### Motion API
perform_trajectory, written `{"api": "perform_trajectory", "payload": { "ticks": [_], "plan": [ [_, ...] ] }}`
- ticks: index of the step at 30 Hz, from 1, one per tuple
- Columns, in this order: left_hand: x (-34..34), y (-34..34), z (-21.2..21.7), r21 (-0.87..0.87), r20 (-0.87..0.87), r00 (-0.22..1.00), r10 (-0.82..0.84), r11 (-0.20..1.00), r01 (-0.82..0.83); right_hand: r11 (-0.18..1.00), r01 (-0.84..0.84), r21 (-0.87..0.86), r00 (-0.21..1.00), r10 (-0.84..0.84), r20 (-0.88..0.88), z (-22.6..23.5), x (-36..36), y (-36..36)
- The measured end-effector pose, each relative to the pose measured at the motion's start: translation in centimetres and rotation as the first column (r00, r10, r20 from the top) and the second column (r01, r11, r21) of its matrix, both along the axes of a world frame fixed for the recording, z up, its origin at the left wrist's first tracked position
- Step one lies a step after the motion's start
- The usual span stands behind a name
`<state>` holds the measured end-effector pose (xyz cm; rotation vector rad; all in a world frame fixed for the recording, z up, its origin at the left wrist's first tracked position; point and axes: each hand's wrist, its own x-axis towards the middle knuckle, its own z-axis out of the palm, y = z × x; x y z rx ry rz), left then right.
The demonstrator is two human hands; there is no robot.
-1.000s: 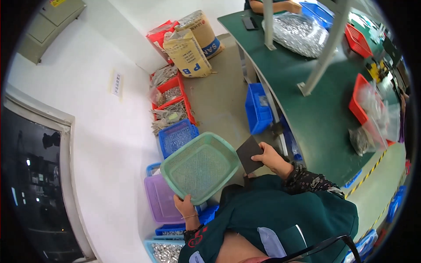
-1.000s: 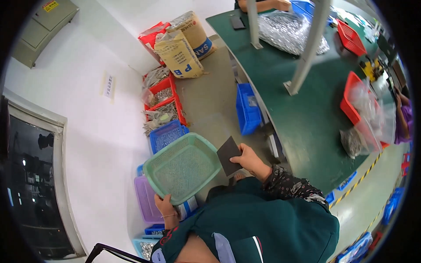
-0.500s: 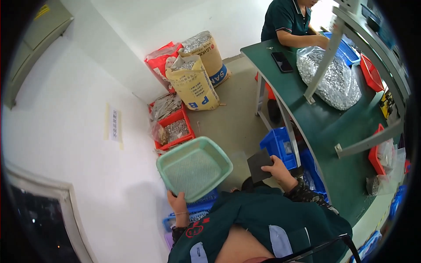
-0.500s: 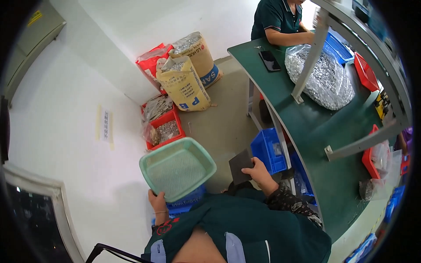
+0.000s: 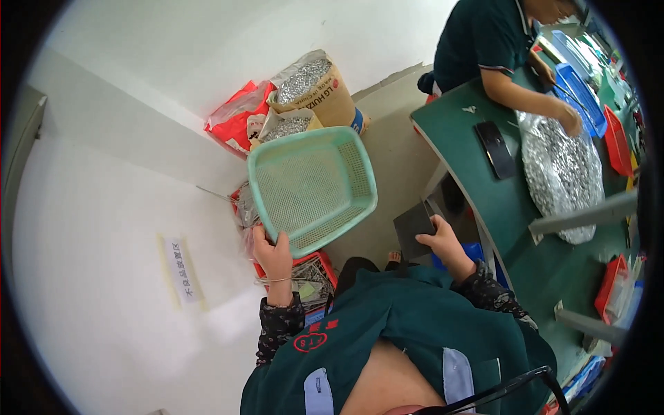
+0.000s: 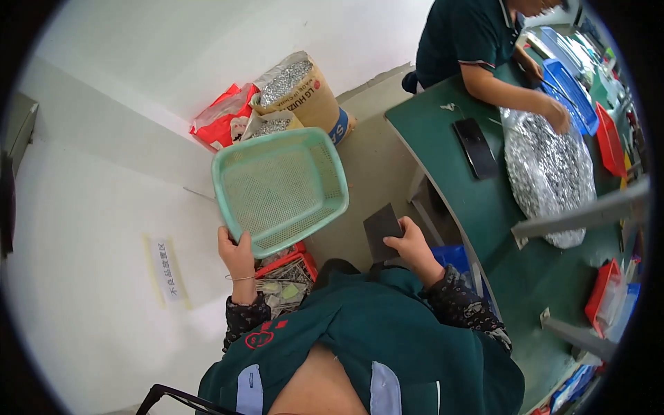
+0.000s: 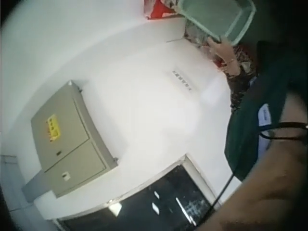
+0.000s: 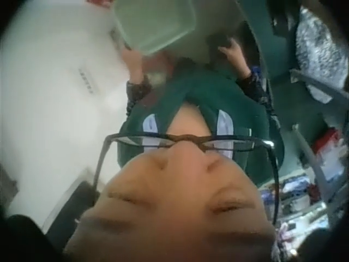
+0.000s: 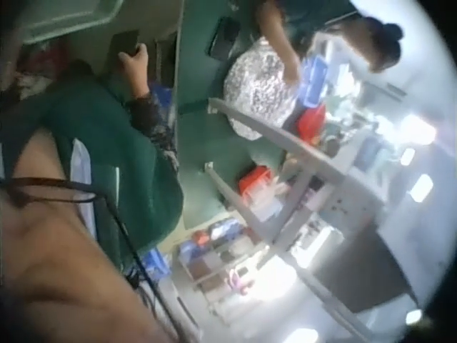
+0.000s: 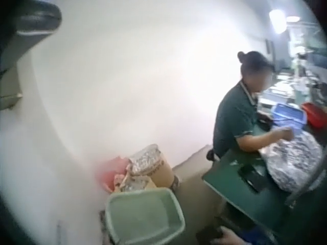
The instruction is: The recorder reviews production logs, checks packaged components, and moves a tray of hardware in a factory setting.
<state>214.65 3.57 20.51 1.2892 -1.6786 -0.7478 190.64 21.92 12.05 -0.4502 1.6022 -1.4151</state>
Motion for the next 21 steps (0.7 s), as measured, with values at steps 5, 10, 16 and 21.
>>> {"api": "perform_trajectory", "payload": {
  "ticks": [5, 10, 16, 21],
  "plan": [
    [-4.7, -9.5, -0.6, -0.009, -0.033, 0.989, -0.144, 0.99, 0.144, 0.999, -0.003, -0.033, 0.993, -0.001, -0.122, 0.2, -2.9, -8.6],
    [-9.8, -19.3, 0.7, -0.002, 0.032, 0.938, -0.345, 0.938, 0.345, 0.974, 0.222, 0.044, 0.934, -0.2, -0.295, -0.3, -4.0, -13.1],
    [-13.9, -27.8, 4.3, 0.034, -0.333, 0.699, -0.633, 0.733, 0.68, 0.891, 0.435, 0.133, 0.858, -0.365, -0.361, 0.3, -2.4, -11.9],
    [-22.2, -22.7, 5.1, 0.094, -0.687, 0.357, -0.632, 0.41, 0.907, 0.711, 0.662, 0.237, 0.739, -0.565, -0.368, 0.0, 0.6, -7.2]
  ]
}}
